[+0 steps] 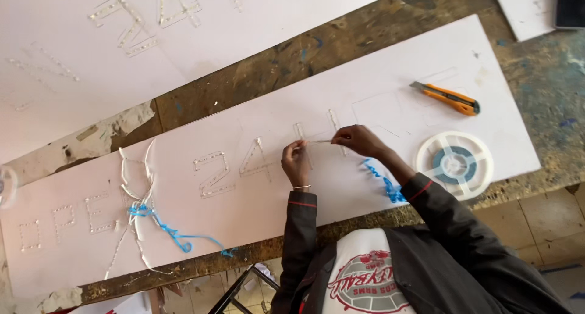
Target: The person assembles LED light strips onto a white board to form the text 'OPEN 24 HRS'. They use a utility knife to cut the strips to size and place them along pre-drawn outlines of the letters and numbers.
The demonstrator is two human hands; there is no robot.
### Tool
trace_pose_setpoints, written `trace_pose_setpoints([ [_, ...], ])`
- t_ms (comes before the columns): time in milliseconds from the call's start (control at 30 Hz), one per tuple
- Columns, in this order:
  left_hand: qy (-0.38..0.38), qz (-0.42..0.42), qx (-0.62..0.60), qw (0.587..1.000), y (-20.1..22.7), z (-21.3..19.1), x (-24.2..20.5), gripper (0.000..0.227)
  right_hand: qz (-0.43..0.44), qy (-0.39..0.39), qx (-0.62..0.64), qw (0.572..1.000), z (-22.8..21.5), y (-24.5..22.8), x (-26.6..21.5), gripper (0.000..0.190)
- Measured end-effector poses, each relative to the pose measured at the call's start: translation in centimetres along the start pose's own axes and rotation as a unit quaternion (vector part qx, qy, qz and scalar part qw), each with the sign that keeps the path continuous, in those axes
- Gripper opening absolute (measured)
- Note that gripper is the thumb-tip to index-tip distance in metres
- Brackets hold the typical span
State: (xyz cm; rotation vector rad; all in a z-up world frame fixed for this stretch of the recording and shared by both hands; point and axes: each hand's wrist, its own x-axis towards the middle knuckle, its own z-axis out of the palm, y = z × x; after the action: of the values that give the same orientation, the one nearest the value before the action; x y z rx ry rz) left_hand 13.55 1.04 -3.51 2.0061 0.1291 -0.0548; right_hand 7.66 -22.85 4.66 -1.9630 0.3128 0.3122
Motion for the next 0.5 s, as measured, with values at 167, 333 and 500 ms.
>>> trace_pose_setpoints([
  [167, 0.018, 0.006, 0.082, 0.996, 1.2, -0.5, -0.8, 0.009, 0.038, -0.02, 0.029, 0.999, -2.0, -0.4, -0.3, 0.018],
  [333, 0.014, -0.004, 0.131, 0.991, 1.8, -1.4, -0.9, 0.009, 0.056, -0.001, 0.02, 0.998, -2.5, -0.9, 0.0, 0.028],
  [500, 0.016, -0.015, 0.151, 0.988, 2.4, -1.4, -0.5, 0.009, 0.118, -0.007, 0.007, 0.993, -2.8, -0.7, 1.5, 0.034],
])
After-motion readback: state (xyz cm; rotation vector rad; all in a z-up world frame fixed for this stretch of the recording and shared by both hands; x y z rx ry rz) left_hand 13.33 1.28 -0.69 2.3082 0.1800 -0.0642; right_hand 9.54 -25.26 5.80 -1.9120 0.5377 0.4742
